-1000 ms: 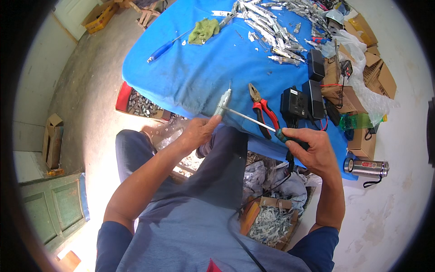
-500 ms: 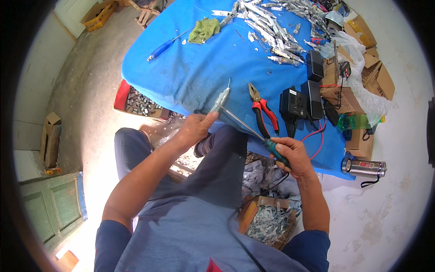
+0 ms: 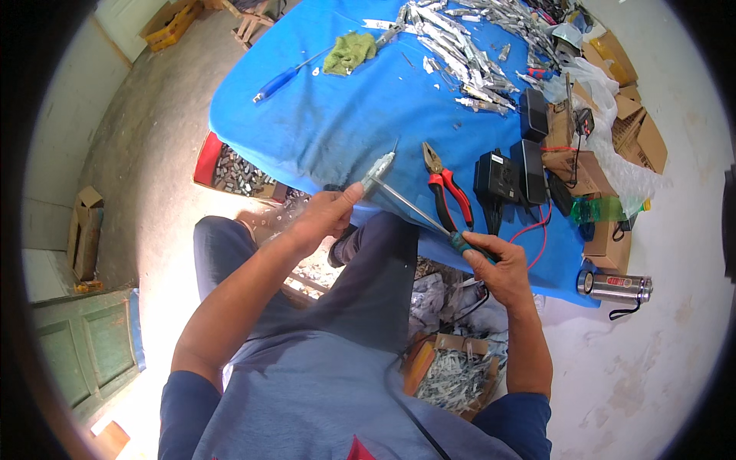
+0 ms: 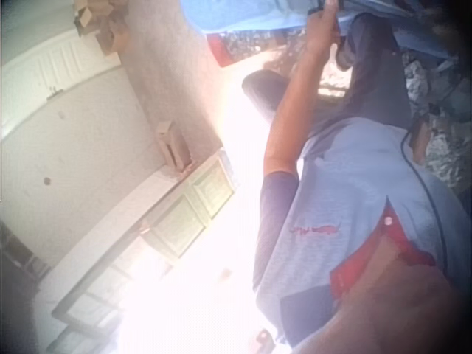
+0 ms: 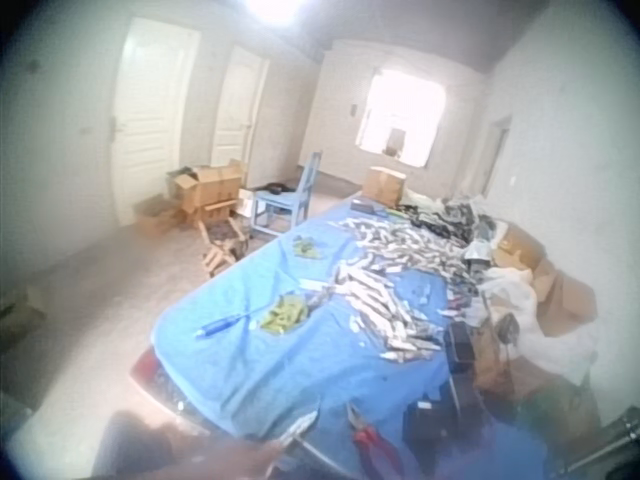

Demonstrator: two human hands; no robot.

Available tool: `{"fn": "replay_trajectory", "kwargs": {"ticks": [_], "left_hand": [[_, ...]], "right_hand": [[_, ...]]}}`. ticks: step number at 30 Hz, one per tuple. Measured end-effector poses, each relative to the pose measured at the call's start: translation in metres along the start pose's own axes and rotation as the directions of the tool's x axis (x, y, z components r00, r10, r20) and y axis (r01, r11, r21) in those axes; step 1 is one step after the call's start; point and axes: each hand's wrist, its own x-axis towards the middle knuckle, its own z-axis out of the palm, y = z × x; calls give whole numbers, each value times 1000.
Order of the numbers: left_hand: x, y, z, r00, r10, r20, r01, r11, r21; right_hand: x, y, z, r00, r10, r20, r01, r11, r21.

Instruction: The person uses a screwdriver to pry and manipulate a metal assembly while holding it by hand over a table.

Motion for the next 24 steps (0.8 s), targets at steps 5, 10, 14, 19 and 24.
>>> {"fn": "replay_trajectory", "kwargs": {"ticks": [5,10,14,19,24], "left_hand": [[-3,-2,-1,998,5,-58,-16,982,-188],[2,-4,2,987,25,-158,-60,974,-217],[5,-5,5,978,34,-204,-81,971,-224],[5,-4,11,964,38,-262,-103,965,-242],[5,-5,12,960,71,-272,-129,970,-204]], "right_hand": [[-10,4,12,995,-90,-44,87,995,-51],[-15,15,17,953,-301,-44,285,934,-215],[-16,20,19,965,-253,-62,242,958,-152],[-22,21,20,998,35,-51,-31,996,80],[-24,10,25,989,-69,-129,59,995,-74]]}}
